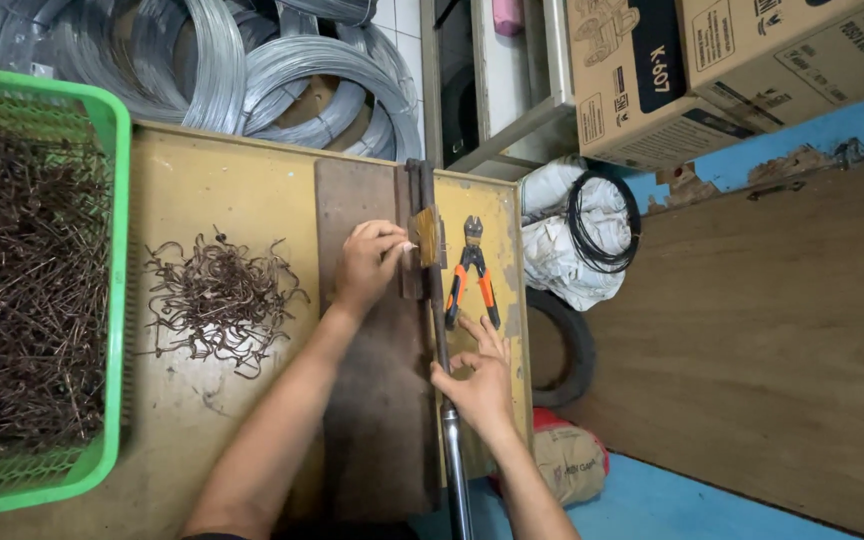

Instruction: Manually bending short metal wires into a U-shape using a jig on a wooden board and collecting them in a green basket.

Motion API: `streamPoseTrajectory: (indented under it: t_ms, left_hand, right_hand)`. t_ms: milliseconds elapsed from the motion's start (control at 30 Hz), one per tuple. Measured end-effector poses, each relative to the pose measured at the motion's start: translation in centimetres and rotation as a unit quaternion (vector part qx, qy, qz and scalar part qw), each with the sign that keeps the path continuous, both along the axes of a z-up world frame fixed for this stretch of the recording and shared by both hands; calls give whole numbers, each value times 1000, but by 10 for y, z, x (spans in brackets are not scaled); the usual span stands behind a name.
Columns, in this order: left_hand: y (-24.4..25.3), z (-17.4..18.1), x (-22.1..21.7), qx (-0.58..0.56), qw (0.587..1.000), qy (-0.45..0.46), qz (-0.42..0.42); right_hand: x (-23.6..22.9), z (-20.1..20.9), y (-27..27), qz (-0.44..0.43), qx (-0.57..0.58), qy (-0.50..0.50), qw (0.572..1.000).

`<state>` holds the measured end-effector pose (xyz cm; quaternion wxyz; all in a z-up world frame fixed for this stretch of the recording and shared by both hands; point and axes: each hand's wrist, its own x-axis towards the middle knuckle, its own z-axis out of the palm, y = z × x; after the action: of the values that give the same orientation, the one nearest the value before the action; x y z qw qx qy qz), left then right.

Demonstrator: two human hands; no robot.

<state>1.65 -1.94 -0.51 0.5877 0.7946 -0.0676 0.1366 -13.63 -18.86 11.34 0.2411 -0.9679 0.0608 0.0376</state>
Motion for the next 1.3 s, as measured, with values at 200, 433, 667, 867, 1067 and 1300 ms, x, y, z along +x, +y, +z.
streamPoseTrajectory:
  t_ms: [200,433,667,867,1067,1300]
  left_hand:
    - [3,7,-2,-9,1000,-5,-9]
    - [9,16,-1,-15,1000,2,-19]
    - [1,-5,3,-7,998,-59,-5]
    - [0,-1,8,5,999,-31,-20]
    - [5,6,7,32,999,-26,-31]
    - [5,10,10,67,997,15,-36]
  right_hand:
    - [-1,2,2,5,-8,-6,1000]
    - [-1,-4,-1,1,-19,5,1000]
    - [-22,-28,-5,-110,76,62,989]
    - [-32,-9,7,-289,483,319,763]
    - [-16,1,14,-303,470,418,716]
    - [-12,19,34,-335,365,380,781]
